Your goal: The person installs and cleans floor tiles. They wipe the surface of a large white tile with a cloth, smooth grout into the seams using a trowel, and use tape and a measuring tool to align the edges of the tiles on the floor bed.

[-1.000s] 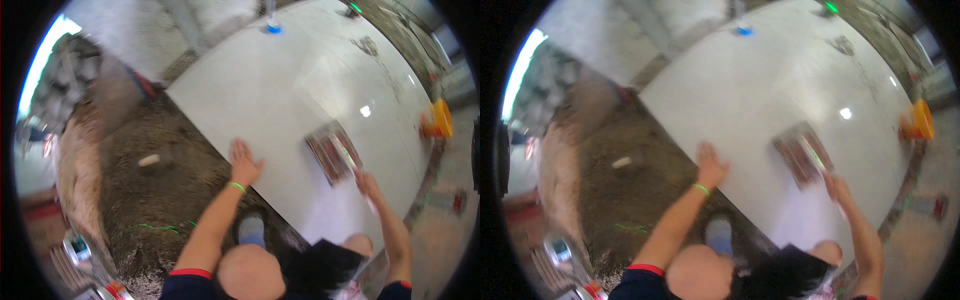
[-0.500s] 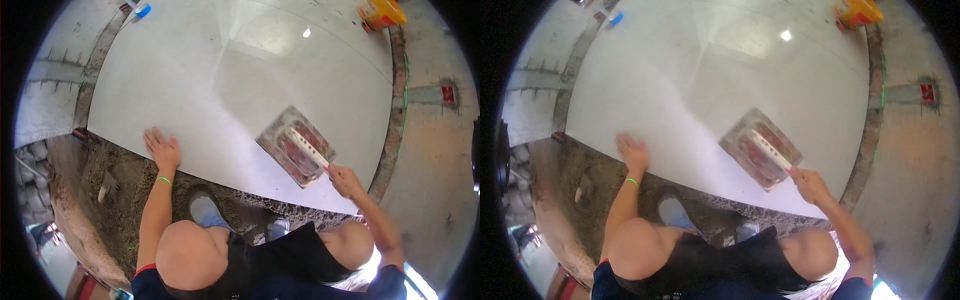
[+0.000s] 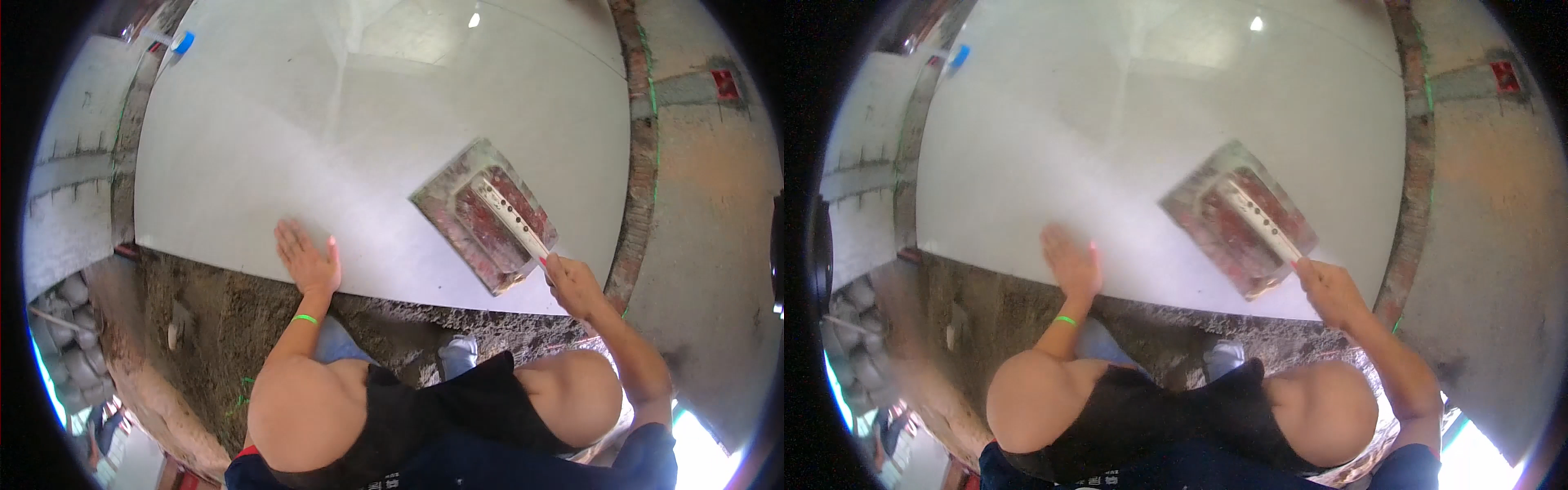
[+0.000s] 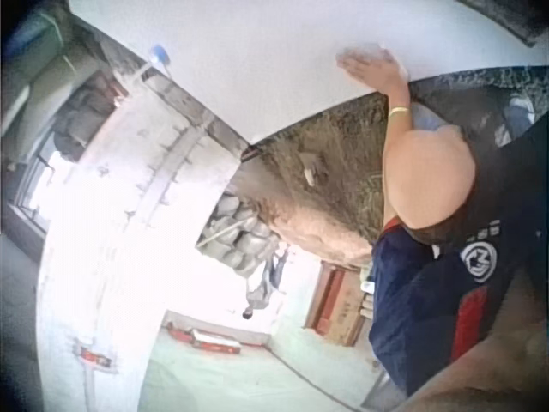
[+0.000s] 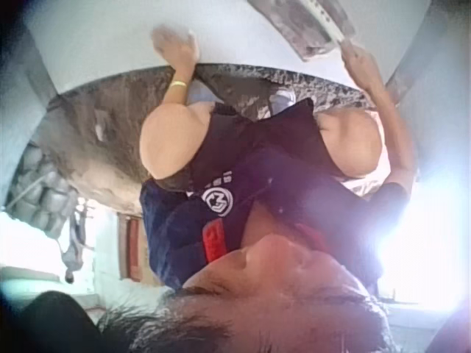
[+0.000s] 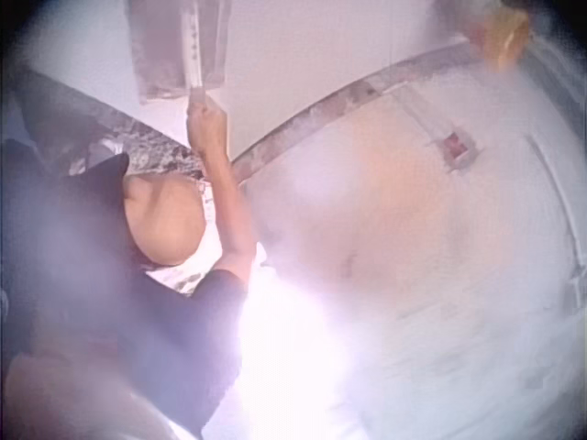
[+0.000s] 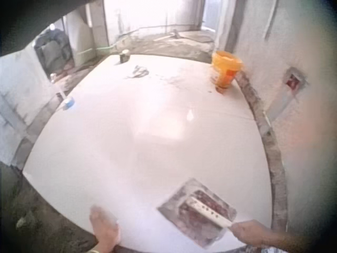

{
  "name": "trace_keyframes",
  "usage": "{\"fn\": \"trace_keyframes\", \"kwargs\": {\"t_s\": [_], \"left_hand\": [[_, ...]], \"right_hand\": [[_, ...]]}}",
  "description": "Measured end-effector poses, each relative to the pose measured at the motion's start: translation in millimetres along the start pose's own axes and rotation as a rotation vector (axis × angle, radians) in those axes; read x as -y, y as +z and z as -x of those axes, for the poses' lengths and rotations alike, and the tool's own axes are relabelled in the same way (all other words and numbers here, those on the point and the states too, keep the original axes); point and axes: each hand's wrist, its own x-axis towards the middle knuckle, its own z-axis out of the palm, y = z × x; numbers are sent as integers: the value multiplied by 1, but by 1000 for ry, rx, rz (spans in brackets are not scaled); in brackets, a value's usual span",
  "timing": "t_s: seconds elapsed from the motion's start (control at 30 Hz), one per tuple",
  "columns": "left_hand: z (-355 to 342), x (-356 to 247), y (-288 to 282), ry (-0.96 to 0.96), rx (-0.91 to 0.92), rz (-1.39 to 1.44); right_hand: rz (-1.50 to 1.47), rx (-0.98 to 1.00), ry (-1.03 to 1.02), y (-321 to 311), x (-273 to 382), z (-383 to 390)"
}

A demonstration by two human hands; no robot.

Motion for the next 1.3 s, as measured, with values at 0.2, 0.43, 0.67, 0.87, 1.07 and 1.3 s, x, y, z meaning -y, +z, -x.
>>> {"fn": "trace_keyframes", "kwargs": {"t_s": [0.2, 0.43, 0.67, 0.87, 1.07, 1.3], "left_hand": [[2, 3, 6, -44, 46, -105], [5, 8, 20, 106, -249, -57], [3, 2, 27, 88, -217, -100], [4, 5, 30, -11, -108, -177], [4, 8, 28, 25, -178, -131], [3, 7, 24, 105, -227, -104]], "right_hand": [[171, -343, -352, 19, -22, 46], [-65, -263, 29, 35, -63, 18], [-39, -431, 55, 53, -59, 84], [-177, -267, 207, 41, -60, 44], [-93, -507, -9, 54, -66, 108], [-272, -436, 113, 32, -57, 31]]}}
